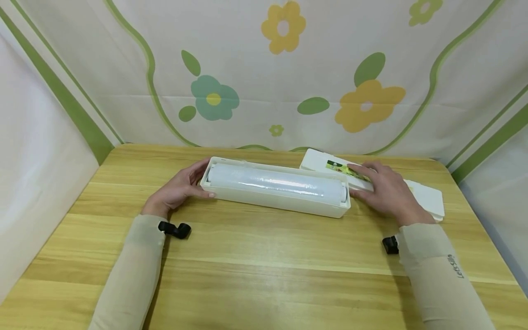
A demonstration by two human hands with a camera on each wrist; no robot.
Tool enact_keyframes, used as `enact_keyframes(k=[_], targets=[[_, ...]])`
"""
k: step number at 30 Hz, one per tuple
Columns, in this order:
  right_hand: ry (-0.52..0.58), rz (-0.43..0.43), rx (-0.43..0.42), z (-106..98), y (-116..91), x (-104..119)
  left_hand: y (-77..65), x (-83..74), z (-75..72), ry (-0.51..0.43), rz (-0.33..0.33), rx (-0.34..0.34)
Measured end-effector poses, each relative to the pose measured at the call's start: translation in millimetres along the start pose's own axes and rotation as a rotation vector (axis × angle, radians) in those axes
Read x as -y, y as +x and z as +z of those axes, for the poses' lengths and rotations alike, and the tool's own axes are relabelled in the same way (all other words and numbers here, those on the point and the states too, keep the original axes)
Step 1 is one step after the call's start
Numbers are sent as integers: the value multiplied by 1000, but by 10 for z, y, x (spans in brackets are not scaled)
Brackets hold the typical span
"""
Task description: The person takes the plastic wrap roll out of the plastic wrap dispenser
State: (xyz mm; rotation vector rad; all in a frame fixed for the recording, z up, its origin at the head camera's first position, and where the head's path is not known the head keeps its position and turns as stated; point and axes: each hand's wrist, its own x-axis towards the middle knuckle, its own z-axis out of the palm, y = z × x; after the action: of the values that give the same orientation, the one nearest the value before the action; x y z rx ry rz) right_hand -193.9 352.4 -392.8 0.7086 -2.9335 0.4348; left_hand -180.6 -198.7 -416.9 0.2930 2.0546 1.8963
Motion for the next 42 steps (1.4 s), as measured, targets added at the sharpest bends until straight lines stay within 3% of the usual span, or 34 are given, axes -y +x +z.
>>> enact_keyframes(k=[16,33,38,42], targets=[[55,-10,-28,6,-13,29,5,5,1,3,4,-17],[-8,48,63,-29,-7,92,-6,15,0,5,-1,-17],[8,72,46,-140,-17,207,-2,18,1,4,1,-13],[58,70,-40,-257,-12,347,-1,12,-3,6,0,-14]])
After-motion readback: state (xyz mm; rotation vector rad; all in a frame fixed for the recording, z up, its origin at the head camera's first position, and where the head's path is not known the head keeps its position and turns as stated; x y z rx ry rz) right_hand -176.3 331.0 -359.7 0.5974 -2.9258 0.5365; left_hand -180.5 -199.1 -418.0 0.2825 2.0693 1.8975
